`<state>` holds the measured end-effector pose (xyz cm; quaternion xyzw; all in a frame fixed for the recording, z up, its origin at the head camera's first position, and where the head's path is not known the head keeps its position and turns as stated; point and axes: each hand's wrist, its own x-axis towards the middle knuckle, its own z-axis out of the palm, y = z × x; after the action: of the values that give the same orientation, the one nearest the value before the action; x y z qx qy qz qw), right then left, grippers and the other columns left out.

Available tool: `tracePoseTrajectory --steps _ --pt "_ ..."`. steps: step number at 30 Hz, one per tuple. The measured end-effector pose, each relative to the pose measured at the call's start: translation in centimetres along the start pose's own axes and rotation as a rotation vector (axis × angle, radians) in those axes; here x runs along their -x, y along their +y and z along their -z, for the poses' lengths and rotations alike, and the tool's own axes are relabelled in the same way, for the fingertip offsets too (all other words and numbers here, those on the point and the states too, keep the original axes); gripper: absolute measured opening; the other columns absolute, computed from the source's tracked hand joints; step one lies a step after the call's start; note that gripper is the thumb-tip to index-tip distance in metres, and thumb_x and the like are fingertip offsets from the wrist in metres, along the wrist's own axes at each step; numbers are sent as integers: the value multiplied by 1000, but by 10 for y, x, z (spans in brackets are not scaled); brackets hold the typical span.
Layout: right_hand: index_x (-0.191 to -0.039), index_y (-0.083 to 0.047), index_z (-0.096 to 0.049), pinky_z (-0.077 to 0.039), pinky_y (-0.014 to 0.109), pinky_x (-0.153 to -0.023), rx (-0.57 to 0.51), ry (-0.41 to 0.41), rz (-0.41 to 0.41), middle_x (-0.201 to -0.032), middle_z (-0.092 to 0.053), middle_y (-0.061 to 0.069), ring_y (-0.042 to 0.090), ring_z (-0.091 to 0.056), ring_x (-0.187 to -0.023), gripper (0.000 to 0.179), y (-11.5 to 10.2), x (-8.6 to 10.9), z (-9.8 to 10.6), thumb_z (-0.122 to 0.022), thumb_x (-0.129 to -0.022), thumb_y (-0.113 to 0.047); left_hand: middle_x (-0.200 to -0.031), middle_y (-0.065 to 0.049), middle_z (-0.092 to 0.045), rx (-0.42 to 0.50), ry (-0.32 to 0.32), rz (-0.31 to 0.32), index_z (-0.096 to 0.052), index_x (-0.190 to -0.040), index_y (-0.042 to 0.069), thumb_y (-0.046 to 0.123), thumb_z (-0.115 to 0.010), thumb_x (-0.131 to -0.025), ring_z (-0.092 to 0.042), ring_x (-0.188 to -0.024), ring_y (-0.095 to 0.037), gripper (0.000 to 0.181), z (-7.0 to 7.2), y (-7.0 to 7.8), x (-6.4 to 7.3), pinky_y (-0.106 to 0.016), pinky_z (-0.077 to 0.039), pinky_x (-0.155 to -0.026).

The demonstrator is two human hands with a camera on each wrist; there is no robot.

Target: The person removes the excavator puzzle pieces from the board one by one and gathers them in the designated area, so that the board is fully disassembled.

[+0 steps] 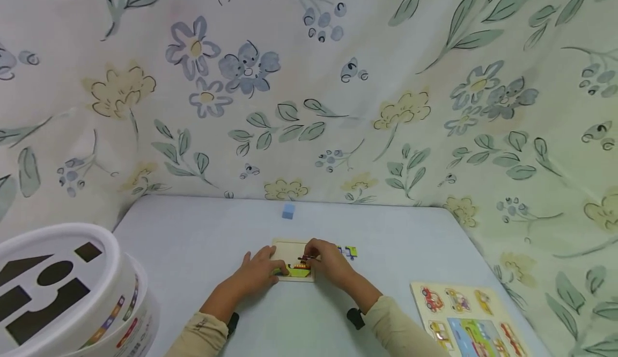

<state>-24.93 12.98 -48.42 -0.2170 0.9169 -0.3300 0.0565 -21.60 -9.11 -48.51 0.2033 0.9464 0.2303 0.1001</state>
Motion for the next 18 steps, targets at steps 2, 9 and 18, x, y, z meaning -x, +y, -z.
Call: tracePoseTrajectory --steps 2,9,18 --pt "-97 -18 -60 -53 30 -84 1 -4 4 -95 -64 -9 8 -60 -93 17 1 -1 -1 -68 -90 -4 -146 -21 -40 0 2 1 -71 -100 27 15 -70 -89 -33 -138 -39 16 0 -1 0 -74 -18 -104" --pt "-100 -14 -62 -53 29 -78 -53 35 -27 -97 -65 -4 12 -62 -91 13 8 5 19 -66 -91 -6 -146 -22 -40 -1 6 -12 -71 -100 27 14 -70 -89 -33 -138 -39 17 -1 1 -2 -74 -18 -104" --pt "-102 -10 -67 -51 27 -66 -40 56 -267 -96 -65 -1 11 -61 -82 10 59 36 60 -66 -92 -11 -146 -21 -40 -15 15 19 -71 -99 27 13 -71 -87 -33 -138 -39 18 -2 -2 -2 -73 -18 -105"
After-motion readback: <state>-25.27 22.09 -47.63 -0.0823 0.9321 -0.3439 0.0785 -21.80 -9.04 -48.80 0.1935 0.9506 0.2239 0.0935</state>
